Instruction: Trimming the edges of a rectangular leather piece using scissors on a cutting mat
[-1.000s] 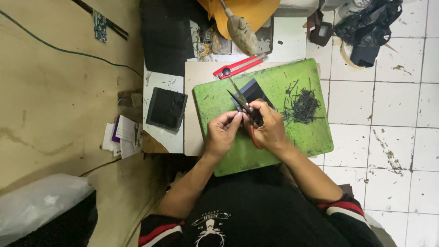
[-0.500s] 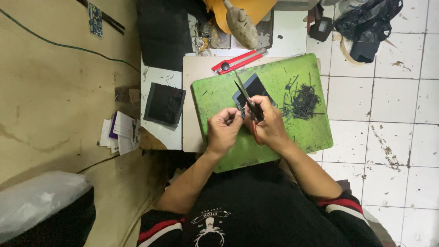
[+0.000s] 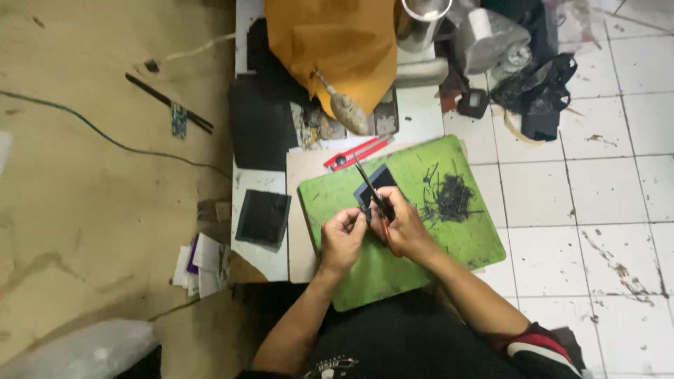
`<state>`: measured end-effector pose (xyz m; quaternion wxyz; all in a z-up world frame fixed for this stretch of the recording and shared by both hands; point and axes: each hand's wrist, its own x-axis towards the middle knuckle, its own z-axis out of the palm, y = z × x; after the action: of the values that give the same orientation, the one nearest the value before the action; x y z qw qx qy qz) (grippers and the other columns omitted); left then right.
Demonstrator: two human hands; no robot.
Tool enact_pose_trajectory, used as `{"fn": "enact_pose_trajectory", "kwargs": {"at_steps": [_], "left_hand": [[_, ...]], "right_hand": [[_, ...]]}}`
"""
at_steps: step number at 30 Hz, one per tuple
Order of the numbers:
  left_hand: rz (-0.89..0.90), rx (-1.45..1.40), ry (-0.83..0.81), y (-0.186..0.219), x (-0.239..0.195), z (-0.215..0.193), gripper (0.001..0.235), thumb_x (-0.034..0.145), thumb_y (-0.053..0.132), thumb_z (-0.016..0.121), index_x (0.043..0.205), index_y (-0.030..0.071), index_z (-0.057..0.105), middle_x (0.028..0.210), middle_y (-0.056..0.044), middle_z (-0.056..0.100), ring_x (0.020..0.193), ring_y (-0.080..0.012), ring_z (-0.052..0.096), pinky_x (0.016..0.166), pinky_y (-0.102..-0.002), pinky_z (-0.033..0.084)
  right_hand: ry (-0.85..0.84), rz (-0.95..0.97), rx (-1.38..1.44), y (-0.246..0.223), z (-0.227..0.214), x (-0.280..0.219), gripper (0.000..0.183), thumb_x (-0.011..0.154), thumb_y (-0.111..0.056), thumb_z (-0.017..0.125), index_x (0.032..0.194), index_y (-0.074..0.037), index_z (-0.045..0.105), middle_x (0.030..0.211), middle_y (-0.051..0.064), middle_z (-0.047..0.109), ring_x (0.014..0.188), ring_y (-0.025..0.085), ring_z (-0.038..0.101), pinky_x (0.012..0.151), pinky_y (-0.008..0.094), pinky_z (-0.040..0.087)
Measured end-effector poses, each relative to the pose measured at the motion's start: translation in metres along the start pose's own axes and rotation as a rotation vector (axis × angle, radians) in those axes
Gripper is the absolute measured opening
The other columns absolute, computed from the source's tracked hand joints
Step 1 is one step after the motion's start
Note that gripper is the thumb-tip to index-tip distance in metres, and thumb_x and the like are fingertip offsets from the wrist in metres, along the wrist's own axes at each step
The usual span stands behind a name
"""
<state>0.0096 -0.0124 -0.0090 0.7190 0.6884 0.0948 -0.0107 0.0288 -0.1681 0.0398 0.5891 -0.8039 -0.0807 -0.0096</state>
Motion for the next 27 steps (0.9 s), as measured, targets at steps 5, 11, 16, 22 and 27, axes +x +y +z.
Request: {"fn": "enact_pose_trajectory", "kwargs": {"at_steps": [5,11,16,22,27], "left_hand": [[0.062,0.065,-0.008,0.018,-0.004,-0.006,0.017,0.097,0.009,0.069,0.109,0.002,0.079,0.092,-0.014,0.081,0.083,-0.0083,0.07,0.075,-0.029,0.061],[0.116,0.099,-0.023,0.029,-0.008,-0.001,0.021,0.097,0.005,0.064,0.112,-0.001,0.078,0.102,-0.018,0.08,0.096,-0.0102,0.069,0.086,-0.034,0.061],[0.147,0.07,-0.05,0.02,-0.003,0.001,0.021,0.097,0.001,0.064,0.113,-0.003,0.076,0.104,-0.019,0.08,0.098,-0.0118,0.07,0.088,-0.034,0.06],[0.146,0.047,-0.047,0.018,-0.002,0.001,0.022,0.097,0.002,0.064,0.114,-0.005,0.075,0.107,-0.019,0.079,0.103,-0.0133,0.07,0.092,-0.035,0.059],[0.141,0.087,-0.035,0.025,-0.002,0.004,0.019,0.096,0.003,0.065,0.11,0.001,0.078,0.099,-0.015,0.081,0.094,-0.0099,0.072,0.083,-0.031,0.062]], "right_hand": [[0.031,-0.031,-0.049,0.007,0.003,0.002,0.025,0.085,-0.019,0.073,0.109,-0.015,0.065,0.081,0.018,0.074,0.07,0.04,0.072,0.059,0.045,0.055],[0.131,-0.147,-0.133,0.008,0.009,-0.001,0.029,0.085,-0.026,0.079,0.108,-0.015,0.066,0.085,0.015,0.074,0.074,0.039,0.073,0.059,0.043,0.058],[0.164,-0.216,-0.193,0.008,0.01,0.001,0.028,0.088,-0.025,0.078,0.11,-0.015,0.065,0.08,0.016,0.07,0.07,0.041,0.071,0.056,0.046,0.056],[0.178,-0.251,-0.196,0.013,0.01,0.001,0.024,0.089,-0.026,0.077,0.108,-0.017,0.066,0.083,0.011,0.073,0.071,0.037,0.072,0.057,0.041,0.058],[0.229,-0.285,-0.213,0.012,0.011,0.005,0.031,0.085,-0.027,0.084,0.106,-0.014,0.065,0.087,0.012,0.071,0.075,0.039,0.072,0.061,0.043,0.058]]}}
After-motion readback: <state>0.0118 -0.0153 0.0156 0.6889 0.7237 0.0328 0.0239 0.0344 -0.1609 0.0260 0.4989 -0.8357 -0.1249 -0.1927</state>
